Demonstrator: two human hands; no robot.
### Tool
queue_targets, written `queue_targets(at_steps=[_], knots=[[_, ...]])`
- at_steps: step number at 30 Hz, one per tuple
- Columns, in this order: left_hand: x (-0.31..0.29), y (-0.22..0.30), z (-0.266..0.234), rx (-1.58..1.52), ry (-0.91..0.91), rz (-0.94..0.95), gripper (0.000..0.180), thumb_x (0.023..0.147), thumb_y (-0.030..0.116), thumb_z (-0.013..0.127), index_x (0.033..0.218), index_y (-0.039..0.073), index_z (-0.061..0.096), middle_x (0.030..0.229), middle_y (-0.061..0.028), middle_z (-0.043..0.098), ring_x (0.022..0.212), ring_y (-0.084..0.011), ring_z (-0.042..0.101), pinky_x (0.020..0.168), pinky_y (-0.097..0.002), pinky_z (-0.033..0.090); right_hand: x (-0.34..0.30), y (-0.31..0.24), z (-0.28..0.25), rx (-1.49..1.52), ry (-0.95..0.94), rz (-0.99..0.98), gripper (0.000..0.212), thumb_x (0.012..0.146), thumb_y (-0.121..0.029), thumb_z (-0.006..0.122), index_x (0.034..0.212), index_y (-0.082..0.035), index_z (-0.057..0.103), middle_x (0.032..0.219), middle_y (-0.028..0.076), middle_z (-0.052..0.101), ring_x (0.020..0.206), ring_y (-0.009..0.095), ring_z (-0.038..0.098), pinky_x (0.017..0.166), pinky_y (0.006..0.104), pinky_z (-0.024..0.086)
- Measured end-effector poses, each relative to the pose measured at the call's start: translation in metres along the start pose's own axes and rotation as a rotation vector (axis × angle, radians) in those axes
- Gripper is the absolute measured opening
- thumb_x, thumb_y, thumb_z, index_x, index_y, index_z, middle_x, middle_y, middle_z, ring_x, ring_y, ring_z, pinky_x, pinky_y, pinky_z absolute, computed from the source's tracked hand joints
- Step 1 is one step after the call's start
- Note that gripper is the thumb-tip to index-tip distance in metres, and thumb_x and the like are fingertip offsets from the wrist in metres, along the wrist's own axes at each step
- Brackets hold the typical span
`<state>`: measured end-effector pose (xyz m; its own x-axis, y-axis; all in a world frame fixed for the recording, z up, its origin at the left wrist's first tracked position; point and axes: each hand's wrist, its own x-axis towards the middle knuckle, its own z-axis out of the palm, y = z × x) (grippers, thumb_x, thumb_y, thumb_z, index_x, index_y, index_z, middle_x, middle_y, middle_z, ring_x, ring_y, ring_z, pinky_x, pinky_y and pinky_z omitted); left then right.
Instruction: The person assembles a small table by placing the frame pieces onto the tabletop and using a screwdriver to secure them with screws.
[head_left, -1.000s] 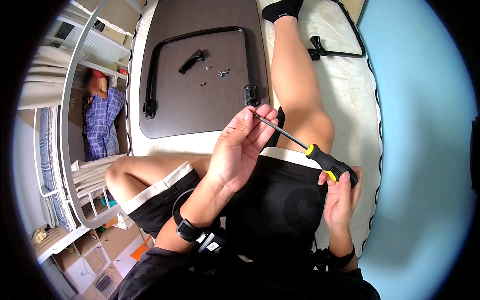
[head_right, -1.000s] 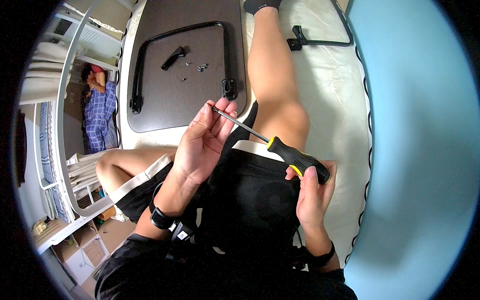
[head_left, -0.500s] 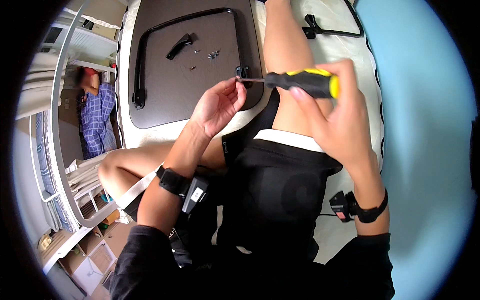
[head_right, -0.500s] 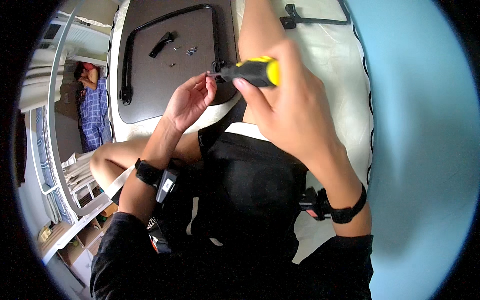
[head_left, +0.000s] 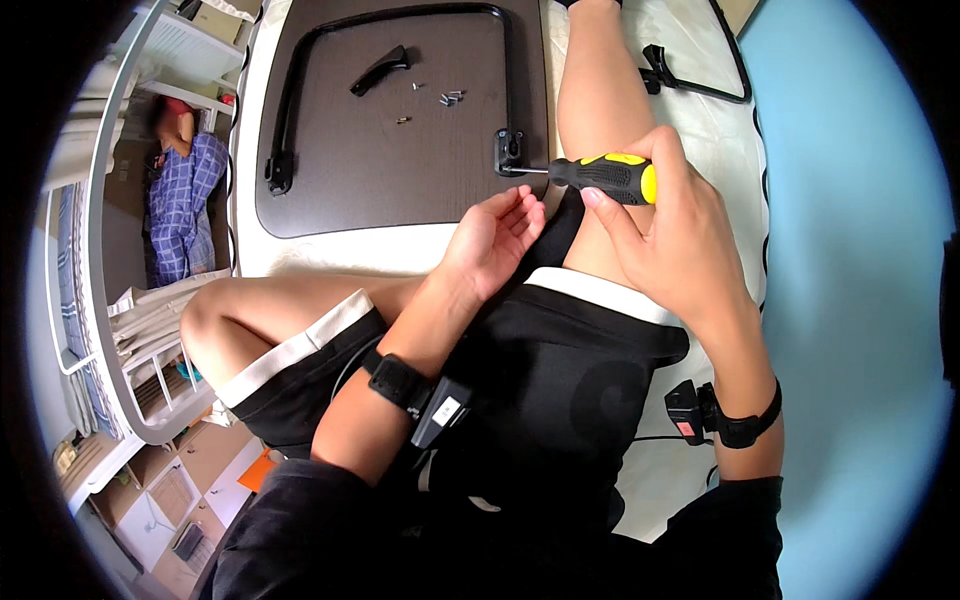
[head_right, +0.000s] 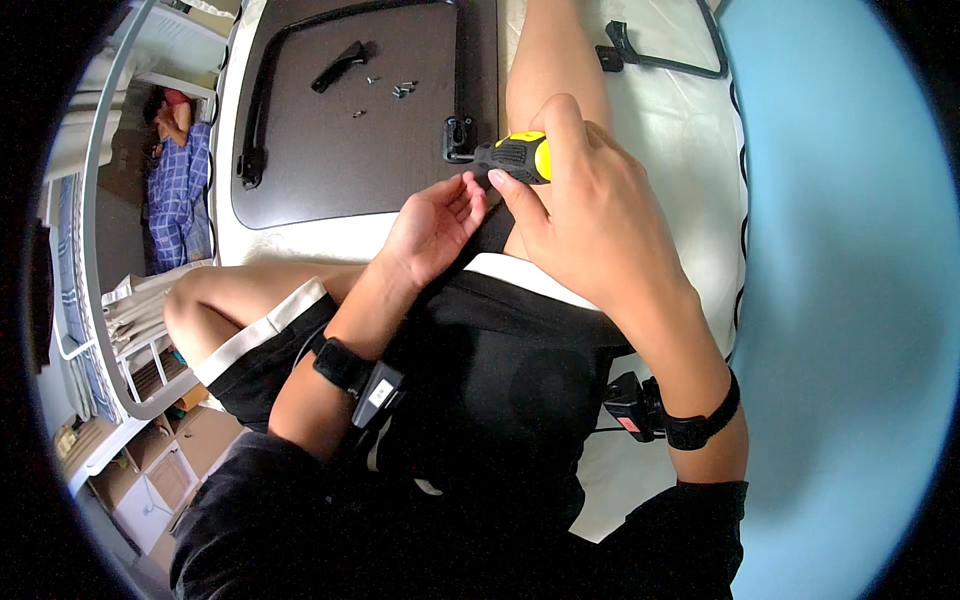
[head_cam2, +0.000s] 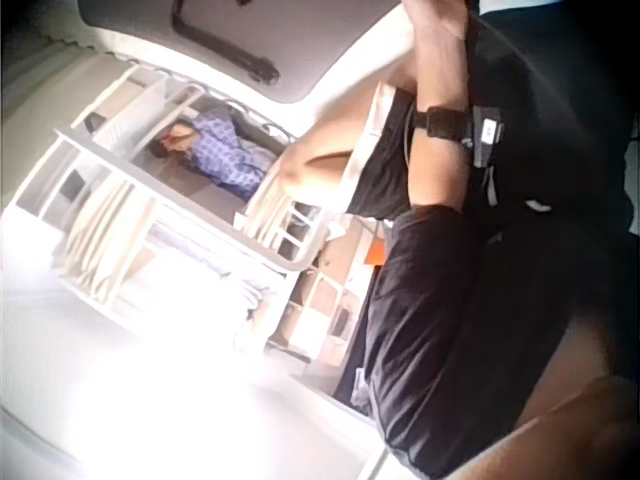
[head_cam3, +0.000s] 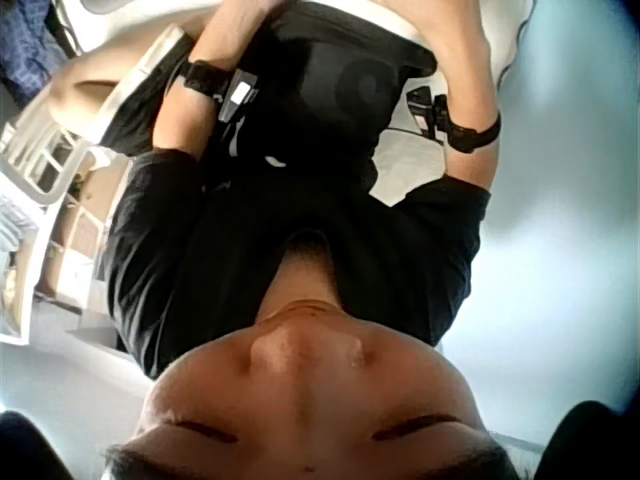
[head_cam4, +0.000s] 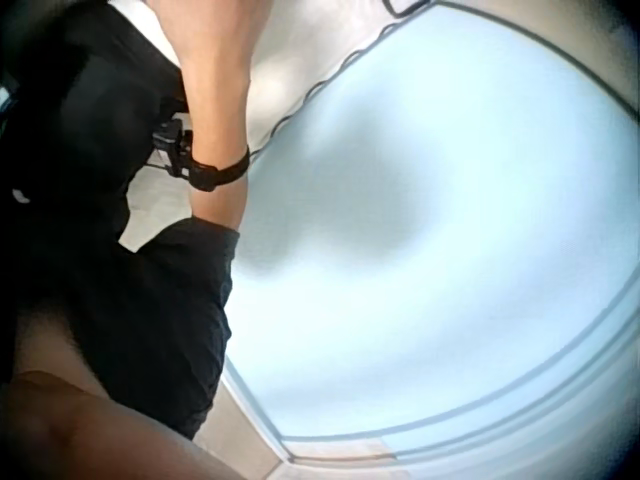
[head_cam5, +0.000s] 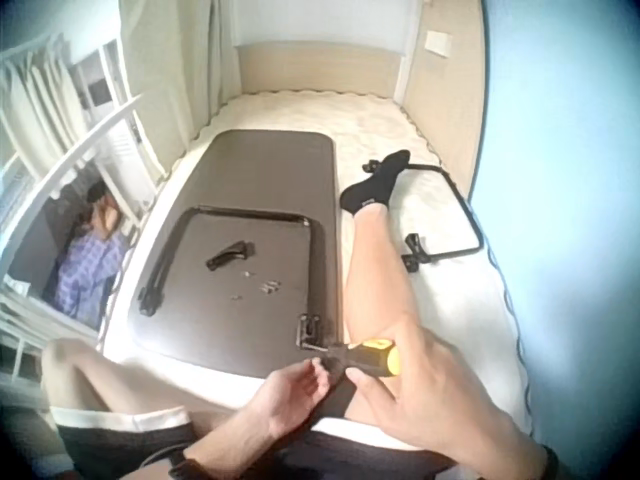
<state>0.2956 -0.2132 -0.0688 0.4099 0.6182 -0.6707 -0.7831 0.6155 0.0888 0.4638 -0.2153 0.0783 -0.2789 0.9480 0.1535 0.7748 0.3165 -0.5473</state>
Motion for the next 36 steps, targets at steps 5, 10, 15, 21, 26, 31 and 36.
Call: queue_targets(at_steps=[5, 10, 15, 21, 26, 31, 36], knots=[[-0.034, 0.019, 0.010, 0.298, 0.077, 0.087, 0.017, 0.099, 0.013, 0.045, 0.104, 0.001, 0.054, 0.093, -0.0076, 0.059, 0.088, -0.0184, 0.059, 0.085, -0.0308, 0.052, 0.010, -0.013, 0.000, -0.049, -0.032, -0.034, 0.031, 0.084, -0.012, 0.068, 0.103, -0.002, 0.045, 0.089, 0.022, 0.062, 0.086, 0.040, 0.063, 0.073, 0.0453, 0.051], [-0.058, 0.068, 0.028, 0.440, -0.116, 0.316, 0.016, 0.099, 0.015, 0.046, 0.105, 0.002, 0.055, 0.092, -0.0060, 0.059, 0.086, -0.0167, 0.058, 0.083, -0.0294, 0.050, 0.040, -0.019, -0.009, -0.009, -0.131, -0.265, 0.030, 0.082, 0.001, 0.063, 0.109, -0.005, 0.052, 0.102, 0.014, 0.059, 0.089, 0.036, 0.061, 0.080, 0.0404, 0.049], [-0.077, 0.106, 0.037, 0.570, -0.190, 0.606, 0.021, 0.099, 0.017, 0.046, 0.105, 0.000, 0.057, 0.093, -0.0069, 0.060, 0.086, -0.0153, 0.059, 0.083, -0.0297, 0.050, 0.061, -0.037, -0.014, -0.280, -0.246, -0.259, 0.024, 0.083, -0.005, 0.064, 0.105, -0.003, 0.054, 0.114, 0.014, 0.055, 0.096, 0.035, 0.060, 0.081, 0.0403, 0.049], [-0.078, 0.127, 0.004, 0.433, -0.086, 0.616, 0.021, 0.097, 0.016, 0.048, 0.104, -0.001, 0.058, 0.093, -0.0068, 0.060, 0.087, -0.0165, 0.059, 0.083, -0.0292, 0.049, 0.067, -0.058, -0.006, -0.657, -0.228, -0.178, 0.035, 0.085, -0.025, 0.068, 0.108, -0.003, 0.053, 0.108, 0.014, 0.057, 0.086, 0.036, 0.063, 0.070, 0.0441, 0.051], [-0.082, 0.127, 0.014, 0.397, -0.146, 0.635, 0.021, 0.097, 0.015, 0.048, 0.105, -0.002, 0.058, 0.095, -0.0072, 0.061, 0.085, -0.0158, 0.060, 0.082, -0.0288, 0.049, 0.073, -0.050, -0.013, -0.537, -0.348, -0.295, 0.038, 0.084, -0.023, 0.068, 0.116, -0.010, 0.051, 0.110, 0.012, 0.053, 0.085, 0.035, 0.066, 0.069, 0.0418, 0.053], [-0.089, 0.133, 0.012, 0.346, -0.151, 0.675, 0.020, 0.097, 0.014, 0.049, 0.105, -0.002, 0.058, 0.096, -0.0075, 0.061, 0.085, -0.0153, 0.060, 0.081, -0.0280, 0.049, 0.076, -0.049, -0.013, -0.463, -0.273, -0.279, 0.042, 0.086, -0.020, 0.066, 0.121, -0.007, 0.046, 0.112, 0.012, 0.056, 0.088, 0.039, 0.062, 0.072, 0.0432, 0.051], [-0.092, 0.136, 0.013, 0.308, -0.144, 0.694, 0.020, 0.096, 0.014, 0.050, 0.105, -0.002, 0.058, 0.097, -0.0076, 0.060, 0.085, -0.0156, 0.060, 0.080, -0.0277, 0.049, 0.074, -0.051, -0.005, -0.651, -0.210, -0.096, 0.042, 0.084, -0.020, 0.067, 0.120, -0.011, 0.047, 0.110, 0.013, 0.057, 0.078, 0.039, 0.065, 0.068, 0.0479, 0.052]])
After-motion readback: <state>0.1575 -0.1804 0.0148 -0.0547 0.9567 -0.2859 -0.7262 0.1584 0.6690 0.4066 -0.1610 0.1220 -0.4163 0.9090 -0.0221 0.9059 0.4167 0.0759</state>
